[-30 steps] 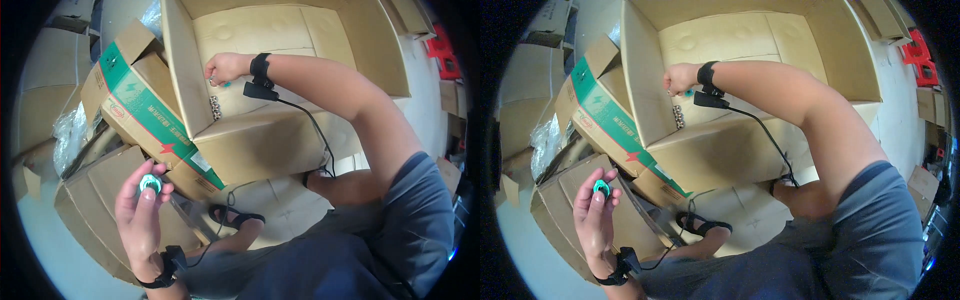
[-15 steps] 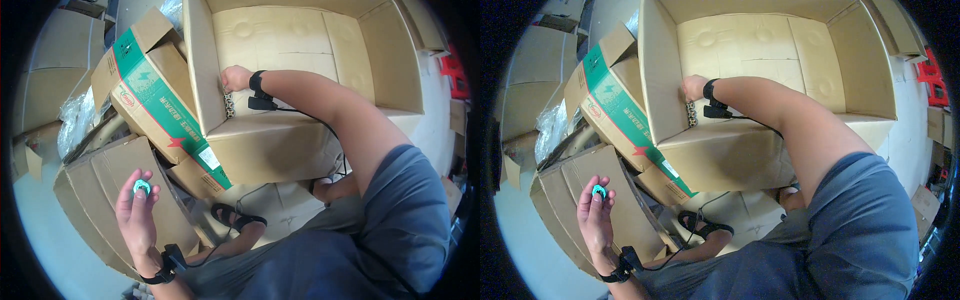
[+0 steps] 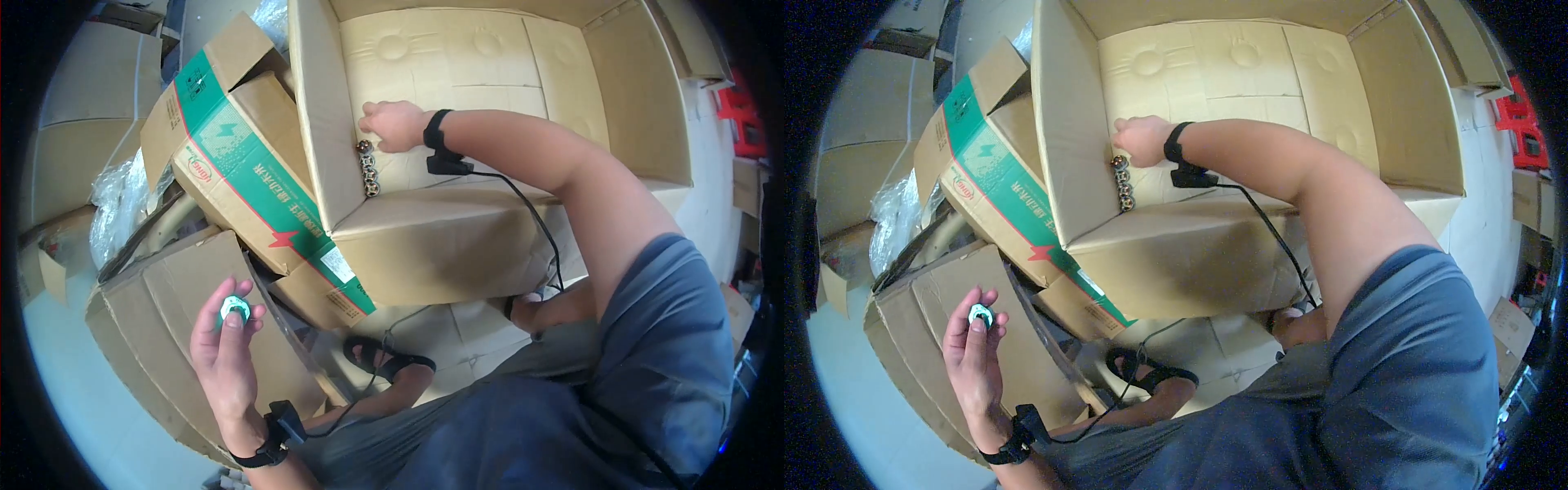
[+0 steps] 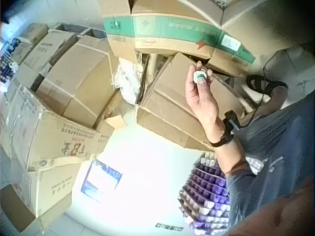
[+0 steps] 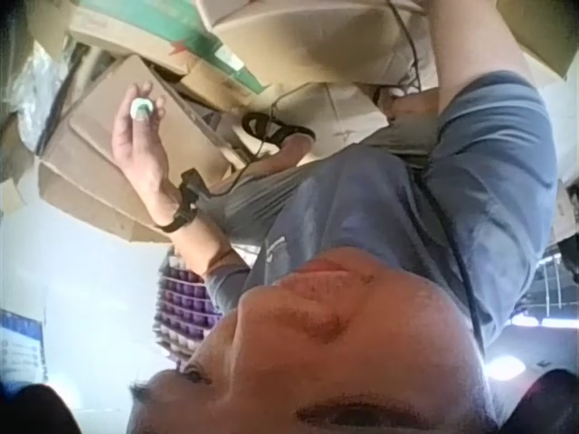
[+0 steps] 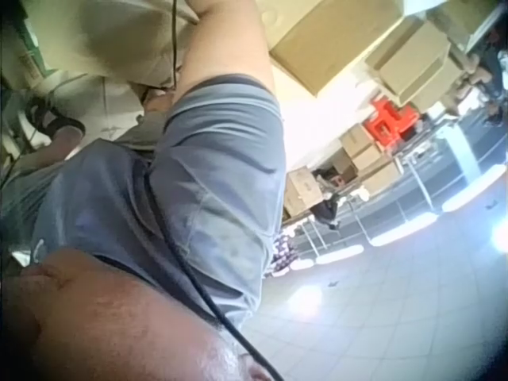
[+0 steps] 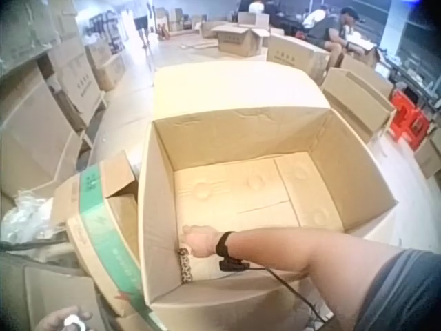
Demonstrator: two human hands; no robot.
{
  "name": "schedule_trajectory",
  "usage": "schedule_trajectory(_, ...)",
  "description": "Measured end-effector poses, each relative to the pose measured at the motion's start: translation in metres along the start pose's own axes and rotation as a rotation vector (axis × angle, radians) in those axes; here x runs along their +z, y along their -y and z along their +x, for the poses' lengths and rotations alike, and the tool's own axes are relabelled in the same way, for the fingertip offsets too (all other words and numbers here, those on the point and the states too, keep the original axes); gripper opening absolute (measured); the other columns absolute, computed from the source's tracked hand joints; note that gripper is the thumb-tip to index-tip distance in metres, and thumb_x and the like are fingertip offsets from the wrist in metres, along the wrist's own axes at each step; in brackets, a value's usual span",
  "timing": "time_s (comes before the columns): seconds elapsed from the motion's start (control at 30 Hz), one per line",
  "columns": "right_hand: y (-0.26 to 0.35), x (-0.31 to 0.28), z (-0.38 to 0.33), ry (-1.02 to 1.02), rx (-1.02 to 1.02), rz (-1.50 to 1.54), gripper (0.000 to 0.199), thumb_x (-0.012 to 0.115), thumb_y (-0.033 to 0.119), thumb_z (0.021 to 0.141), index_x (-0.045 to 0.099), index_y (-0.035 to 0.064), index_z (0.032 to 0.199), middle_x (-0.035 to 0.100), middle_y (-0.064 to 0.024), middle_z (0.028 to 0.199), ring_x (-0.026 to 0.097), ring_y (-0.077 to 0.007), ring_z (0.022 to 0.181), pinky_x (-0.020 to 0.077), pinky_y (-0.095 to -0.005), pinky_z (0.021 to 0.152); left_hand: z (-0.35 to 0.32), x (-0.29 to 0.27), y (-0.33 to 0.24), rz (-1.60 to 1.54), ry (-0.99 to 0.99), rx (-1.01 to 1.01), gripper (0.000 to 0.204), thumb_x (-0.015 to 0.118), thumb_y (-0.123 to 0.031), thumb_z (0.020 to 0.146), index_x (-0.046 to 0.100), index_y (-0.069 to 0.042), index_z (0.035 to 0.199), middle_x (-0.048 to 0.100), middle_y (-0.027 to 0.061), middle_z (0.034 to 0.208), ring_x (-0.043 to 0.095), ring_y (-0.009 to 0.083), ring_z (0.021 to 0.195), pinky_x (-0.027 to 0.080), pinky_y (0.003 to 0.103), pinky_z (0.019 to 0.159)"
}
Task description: Picking up electronic components from a box and arranging them into rows in another box on the floor.
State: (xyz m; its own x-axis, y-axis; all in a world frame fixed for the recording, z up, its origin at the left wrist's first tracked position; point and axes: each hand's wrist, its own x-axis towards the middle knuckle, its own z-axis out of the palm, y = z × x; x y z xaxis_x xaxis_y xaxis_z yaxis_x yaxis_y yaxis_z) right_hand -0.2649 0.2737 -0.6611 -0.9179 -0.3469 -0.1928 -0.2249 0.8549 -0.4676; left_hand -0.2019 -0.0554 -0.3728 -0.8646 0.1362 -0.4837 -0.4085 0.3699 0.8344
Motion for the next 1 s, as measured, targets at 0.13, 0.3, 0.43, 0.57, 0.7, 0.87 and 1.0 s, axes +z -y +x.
schedule_trajectory(0.13, 0.010, 0.015, 0.019, 0.049, 0.072, -0.010, 0.029, 0.063, 0.021, 0.076, 0.063, 0.0049, 0.101, 0.055, -0.0162, 0.104, 0.059, -0.0335, 0.099, 0.0512, -0.0424, 0.084, 0.004, 0.002, 0.001, 0.002, 0.012, 0.012, 0.034, 0.049, -0.006, 0.096, 0.051, 0.002, 0.130, 0.061, 0.0144, 0.118, 0.062, 0.0151, 0.090, 0.050, 0.028, 0.081)
schedule_trajectory(0.3, 0.008, 0.024, 0.029, 0.057, 0.008, -0.052, 0.028, 0.062, 0.023, 0.078, 0.063, 0.0035, 0.098, 0.056, -0.0143, 0.104, 0.060, -0.0321, 0.098, 0.0518, -0.0426, 0.083, 0.005, -0.001, 0.004, 0.018, 0.012, 0.020, 0.034, 0.051, -0.008, 0.096, 0.052, 0.001, 0.129, 0.062, 0.0140, 0.118, 0.063, 0.0153, 0.090, 0.050, 0.028, 0.081)
schedule_trajectory(0.43, 0.006, 0.023, 0.022, 0.004, 0.007, -0.030, 0.025, 0.062, 0.022, 0.079, 0.065, 0.0033, 0.096, 0.060, -0.0134, 0.108, 0.061, -0.0305, 0.101, 0.0532, -0.0422, 0.083, 0.008, 0.002, 0.002, 0.029, 0.017, 0.015, 0.033, 0.050, -0.008, 0.096, 0.053, 0.001, 0.128, 0.062, 0.0137, 0.118, 0.063, 0.0156, 0.090, 0.050, 0.028, 0.081)
schedule_trajectory(0.57, 0.011, 0.028, 0.024, 0.006, 0.041, -0.047, 0.027, 0.064, 0.023, 0.080, 0.064, 0.0036, 0.097, 0.060, -0.0128, 0.105, 0.061, -0.0292, 0.101, 0.0538, -0.0407, 0.082, 0.012, 0.001, 0.004, 0.027, 0.031, 0.013, 0.032, 0.050, -0.007, 0.096, 0.053, 0.001, 0.127, 0.062, 0.0135, 0.118, 0.063, 0.0157, 0.090, 0.050, 0.028, 0.081)
schedule_trajectory(0.7, 0.013, 0.030, 0.024, -0.031, 0.064, -0.012, 0.027, 0.064, 0.026, 0.079, 0.062, 0.0034, 0.094, 0.058, -0.0151, 0.102, 0.061, -0.0321, 0.098, 0.0524, -0.0430, 0.081, 0.013, 0.003, 0.005, 0.029, 0.041, 0.020, 0.032, 0.049, -0.007, 0.097, 0.053, 0.001, 0.127, 0.062, 0.0135, 0.119, 0.063, 0.0155, 0.091, 0.050, 0.027, 0.081)
schedule_trajectory(0.87, 0.013, 0.025, 0.020, 0.008, 0.100, -0.005, 0.028, 0.064, 0.027, 0.080, 0.064, 0.0027, 0.095, 0.059, -0.0153, 0.103, 0.061, -0.0314, 0.099, 0.0525, -0.0427, 0.083, 0.012, 0.003, 0.005, 0.028, 0.037, 0.015, 0.031, 0.048, -0.006, 0.097, 0.053, 0.001, 0.127, 0.062, 0.0133, 0.119, 0.063, 0.0154, 0.091, 0.050, 0.027, 0.081)
schedule_trajectory(1.0, 0.014, 0.023, 0.019, 0.037, 0.099, -0.003, 0.032, 0.064, 0.030, 0.081, 0.065, 0.0028, 0.098, 0.060, -0.0158, 0.106, 0.062, -0.0316, 0.100, 0.0528, -0.0421, 0.084, 0.011, 0.004, 0.004, 0.041, 0.040, 0.017, 0.031, 0.047, -0.005, 0.097, 0.053, 0.001, 0.127, 0.062, 0.0132, 0.118, 0.063, 0.0155, 0.091, 0.050, 0.027, 0.081)
